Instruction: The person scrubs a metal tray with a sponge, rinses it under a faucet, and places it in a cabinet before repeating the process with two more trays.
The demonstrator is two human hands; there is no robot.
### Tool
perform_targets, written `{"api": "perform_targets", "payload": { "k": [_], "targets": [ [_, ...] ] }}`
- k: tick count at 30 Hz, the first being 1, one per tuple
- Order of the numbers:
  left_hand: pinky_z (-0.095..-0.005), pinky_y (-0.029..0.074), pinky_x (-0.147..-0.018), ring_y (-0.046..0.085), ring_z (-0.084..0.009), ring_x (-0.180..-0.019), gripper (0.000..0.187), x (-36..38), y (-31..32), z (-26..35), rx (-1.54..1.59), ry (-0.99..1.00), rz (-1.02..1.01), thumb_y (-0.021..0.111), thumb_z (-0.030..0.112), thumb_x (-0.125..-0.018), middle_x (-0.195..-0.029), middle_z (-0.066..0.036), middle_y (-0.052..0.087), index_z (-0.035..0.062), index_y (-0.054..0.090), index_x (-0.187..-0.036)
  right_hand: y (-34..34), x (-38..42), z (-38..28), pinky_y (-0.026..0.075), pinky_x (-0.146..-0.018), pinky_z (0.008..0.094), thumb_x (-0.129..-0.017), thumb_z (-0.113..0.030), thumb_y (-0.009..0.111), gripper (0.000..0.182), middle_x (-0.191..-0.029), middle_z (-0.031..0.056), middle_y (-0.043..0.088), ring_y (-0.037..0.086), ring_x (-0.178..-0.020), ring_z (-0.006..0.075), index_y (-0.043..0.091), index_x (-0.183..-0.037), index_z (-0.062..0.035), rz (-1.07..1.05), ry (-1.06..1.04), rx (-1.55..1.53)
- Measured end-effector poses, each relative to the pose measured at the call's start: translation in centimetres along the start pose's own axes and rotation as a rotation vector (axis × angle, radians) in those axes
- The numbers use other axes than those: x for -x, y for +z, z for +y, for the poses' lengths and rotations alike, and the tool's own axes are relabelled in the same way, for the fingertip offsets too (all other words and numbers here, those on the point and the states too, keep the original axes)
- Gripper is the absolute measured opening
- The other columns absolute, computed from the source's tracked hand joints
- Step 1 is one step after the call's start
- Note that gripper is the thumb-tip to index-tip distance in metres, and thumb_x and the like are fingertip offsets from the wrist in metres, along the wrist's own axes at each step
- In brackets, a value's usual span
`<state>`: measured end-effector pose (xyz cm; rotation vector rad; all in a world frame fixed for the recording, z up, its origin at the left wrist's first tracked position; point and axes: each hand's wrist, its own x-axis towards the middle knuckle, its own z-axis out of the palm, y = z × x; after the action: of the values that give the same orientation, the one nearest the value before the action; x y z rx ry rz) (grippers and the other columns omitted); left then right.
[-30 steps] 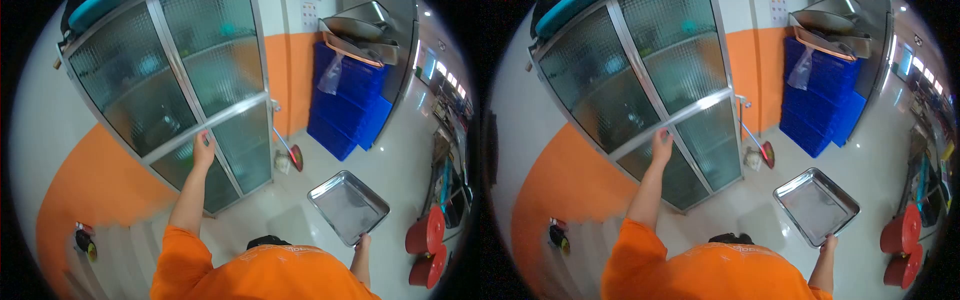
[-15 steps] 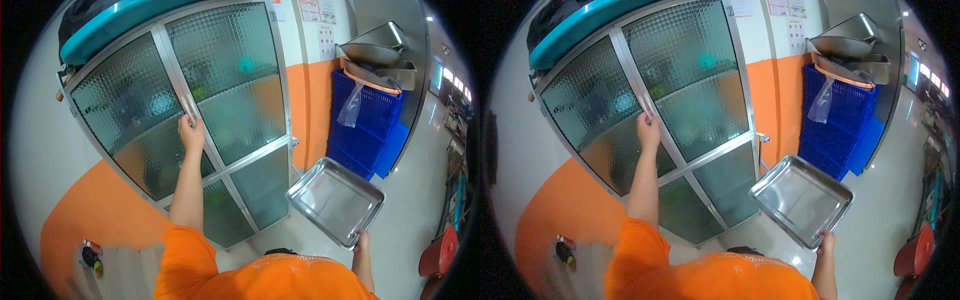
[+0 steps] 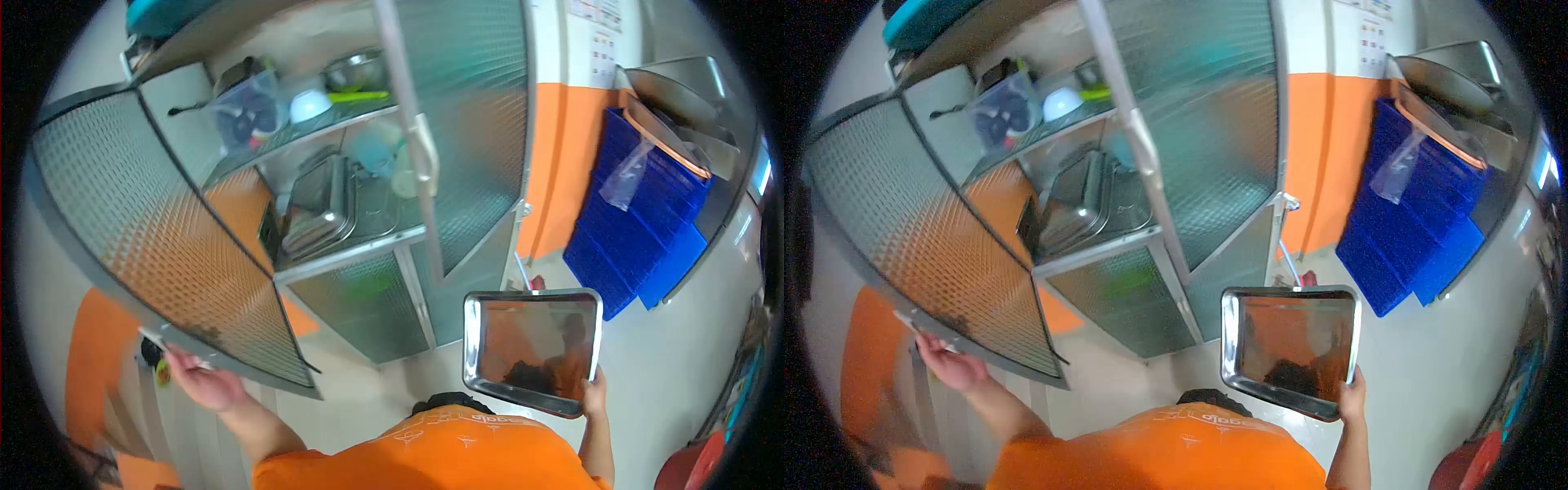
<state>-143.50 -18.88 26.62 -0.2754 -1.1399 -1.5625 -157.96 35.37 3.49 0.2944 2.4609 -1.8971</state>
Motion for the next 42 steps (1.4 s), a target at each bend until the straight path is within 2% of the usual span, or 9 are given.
{"api": "perform_targets", "payload": {
  "k": [2,13,18,21,24,26,27,35,42],
  "targets": [
    [-0.0309,0.034,-0.09,0.048,-0.0174,-0.102,0.038,-0.4,1.4,2.8,-0.071,0.025,0.412,0.036,0.027,-0.089,-0.111,-0.007,0.052,0.0019,0.044,-0.117,1.7,-0.5,0.7,0.039,-0.084,0.0293,-0.066,0.009,0.039,0.044,-0.1,0.0113,0.055,0.053,-0.092,0.0201,0.048,-0.109,0.0021,-0.08,-0.038,0.081],
    [-0.0341,0.026,-0.099,0.037,-0.0194,-0.117,0.052,-2.7,-14.2,6.0,-0.423,-0.002,0.647,0.04,0.04,-0.087,-0.125,-0.008,0.042,0.002,0.039,-0.122,14.7,4.6,-6.4,0.044,-0.076,0.0338,-0.066,0.011,0.043,0.041,-0.092,0.0204,0.056,0.056,-0.087,0.0339,0.05,-0.105,0.0006,-0.352,-0.718,0.439],
    [-0.0383,0.012,-0.103,0.022,-0.0114,-0.126,0.064,5.3,-34.6,2.6,-0.42,-0.628,0.958,0.04,0.049,-0.083,-0.136,0.0,0.029,0.0115,0.027,-0.133,12.8,5.7,-11.7,0.044,-0.078,0.0367,-0.072,0.004,0.047,0.033,-0.094,0.018,0.057,0.056,-0.087,0.0314,0.05,-0.105,0.0026,-0.173,-0.955,0.277],
    [-0.0294,0.03,-0.049,0.039,-0.007,-0.053,0.021,16.2,-40.2,1.3,-0.708,-0.859,0.971,0.045,0.036,-0.082,-0.057,0.009,0.043,0.023,0.047,-0.065,13.5,7.0,-15.4,0.042,-0.079,0.0351,-0.077,0.001,0.043,0.028,-0.097,0.0136,0.057,0.055,-0.088,0.024,0.051,-0.104,0.0034,0.264,-1.178,0.301],
    [-0.0294,0.025,-0.048,0.032,-0.0099,-0.047,0.021,27.9,-45.4,-0.4,-0.695,-1.08,1.186,0.045,0.029,-0.079,-0.053,0.006,0.037,0.0195,0.039,-0.06,12.7,0.8,-12.1,0.041,-0.083,0.035,-0.082,-0.005,0.046,0.027,-0.105,0.0157,0.054,0.051,-0.096,0.0249,0.048,-0.107,0.0035,0.116,-0.974,0.002],
    [-0.0326,0.028,-0.056,0.036,-0.0097,-0.047,0.016,28.5,-41.2,1.7,-0.491,-1.149,1.508,0.045,0.027,-0.078,-0.053,0.006,0.041,0.0186,0.043,-0.064,18.5,2.3,-19.9,0.041,-0.084,0.0389,-0.084,-0.01,0.048,0.025,-0.106,0.0161,0.054,0.052,-0.098,0.0287,0.051,-0.106,-0.0005,0.107,-1.279,-0.017],
    [-0.0339,0.029,-0.059,0.039,-0.0088,-0.051,0.012,30.1,-44.1,2.1,-0.471,-1.125,1.498,0.048,0.028,-0.077,-0.057,0.007,0.044,0.0192,0.046,-0.069,20.9,2.6,-22.6,0.04,-0.084,0.0426,-0.085,-0.015,0.049,0.024,-0.107,0.0157,0.054,0.053,-0.097,0.0302,0.053,-0.105,-0.0039,0.329,-1.773,0.391],
    [-0.0384,0.029,-0.078,0.044,-0.0087,-0.089,0.032,27.4,-48.9,14.7,-0.554,-0.63,1.356,0.051,0.04,-0.077,-0.097,0.006,0.052,0.0208,0.05,-0.102,36.4,-0.5,-31.6,0.042,-0.078,0.039,-0.077,-0.012,0.05,0.037,-0.103,0.0108,0.054,0.053,-0.093,0.0253,0.052,-0.113,-0.0154,0.428,-1.947,0.778],
    [-0.0389,0.029,-0.081,0.043,-0.0084,-0.096,0.04,41.3,-48.8,22.0,-0.62,-0.746,1.475,0.049,0.041,-0.075,-0.108,0.005,0.05,0.0183,0.049,-0.108,45.9,-3.9,-29.5,0.039,-0.076,0.0396,-0.076,-0.018,0.051,0.047,-0.103,0.0079,0.054,0.051,-0.094,0.0228,0.043,-0.122,-0.024,0.484,-1.887,0.826]
  ]
}}
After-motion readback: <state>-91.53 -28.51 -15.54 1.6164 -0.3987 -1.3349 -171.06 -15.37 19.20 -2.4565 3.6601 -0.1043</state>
